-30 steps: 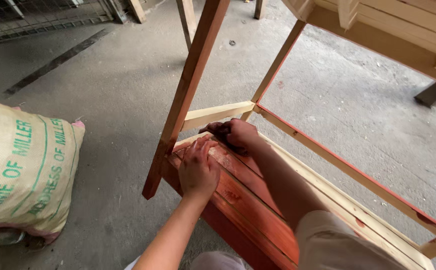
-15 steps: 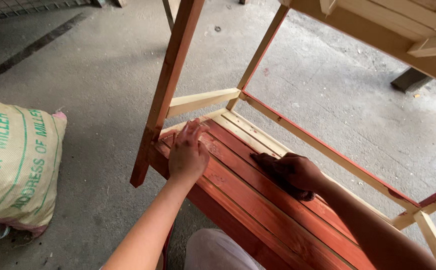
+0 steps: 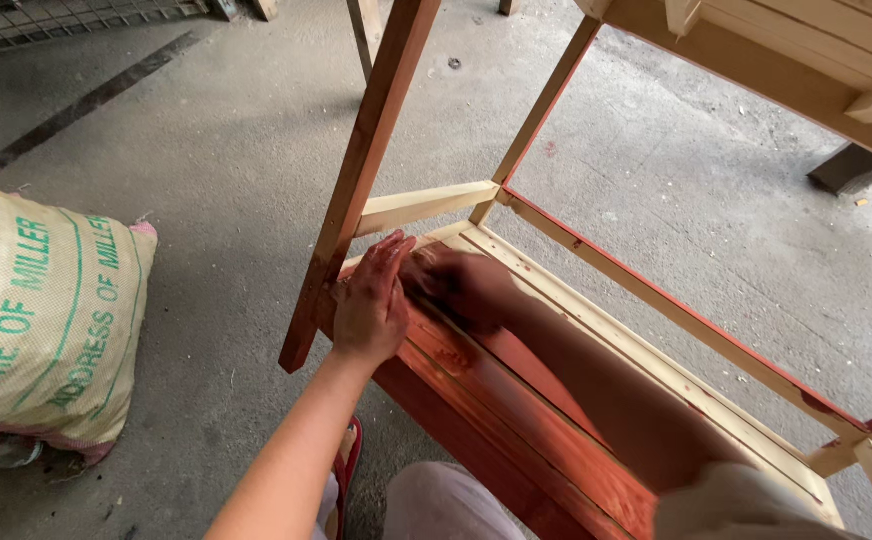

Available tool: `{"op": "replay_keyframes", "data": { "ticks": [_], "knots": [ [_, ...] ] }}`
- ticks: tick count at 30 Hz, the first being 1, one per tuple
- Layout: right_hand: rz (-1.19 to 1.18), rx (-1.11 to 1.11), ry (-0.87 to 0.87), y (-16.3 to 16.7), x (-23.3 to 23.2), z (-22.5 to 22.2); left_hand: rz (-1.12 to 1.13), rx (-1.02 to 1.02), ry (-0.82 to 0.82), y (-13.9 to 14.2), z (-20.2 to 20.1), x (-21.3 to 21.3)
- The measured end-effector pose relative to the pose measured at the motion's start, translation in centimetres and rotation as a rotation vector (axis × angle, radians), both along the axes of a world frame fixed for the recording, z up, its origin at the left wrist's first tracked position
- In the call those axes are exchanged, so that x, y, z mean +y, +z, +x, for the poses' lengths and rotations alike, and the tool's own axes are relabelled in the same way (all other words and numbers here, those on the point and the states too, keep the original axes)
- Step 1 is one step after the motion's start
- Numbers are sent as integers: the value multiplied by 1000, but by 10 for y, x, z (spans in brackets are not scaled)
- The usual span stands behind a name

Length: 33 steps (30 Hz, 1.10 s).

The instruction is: The person rubs reddish wood stain onto the slats and frame of a wooden rack using a cloth, working over the top shelf, legs, and lower shelf. They periodically dip the cloth into a bowl of stain resting on a green plastic chair and continue wiping the stain across the wood surfaces.

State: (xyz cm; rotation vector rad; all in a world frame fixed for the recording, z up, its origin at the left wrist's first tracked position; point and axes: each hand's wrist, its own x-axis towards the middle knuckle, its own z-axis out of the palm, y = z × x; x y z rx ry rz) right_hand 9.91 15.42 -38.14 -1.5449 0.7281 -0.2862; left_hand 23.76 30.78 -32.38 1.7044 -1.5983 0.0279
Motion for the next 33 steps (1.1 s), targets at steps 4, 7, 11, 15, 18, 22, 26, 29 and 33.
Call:
{"op": "replay_keyframes", "data": {
  "ticks": [4,7,11,15,18,22,26,29,33],
  "knots": [
    [-100,191,-44,3,28,-125,-165,61,-54,0,2,4],
    [-714,255,277,13,38,-178,-179,85,-29,-1,-1,5],
    [-507,287,211,21,32,-120,-182,106,8,-1,-6,5],
    [-764,213,162,32,17,19,-200,115,-28,0,-3,5],
    [-786,242,136,39,11,56,-227,79,-38,-1,2,3],
    [-905,189,197,38,29,1,-165,72,-31,-4,2,2],
    [-869,250,314,43,44,-117,-139,43,20,-4,-2,-1],
    [-718,256,249,43,56,-170,-121,76,19,-3,-5,-1],
    [-536,601,137,29,43,-116,-91,110,-9,-3,-7,-1]
  ]
}}
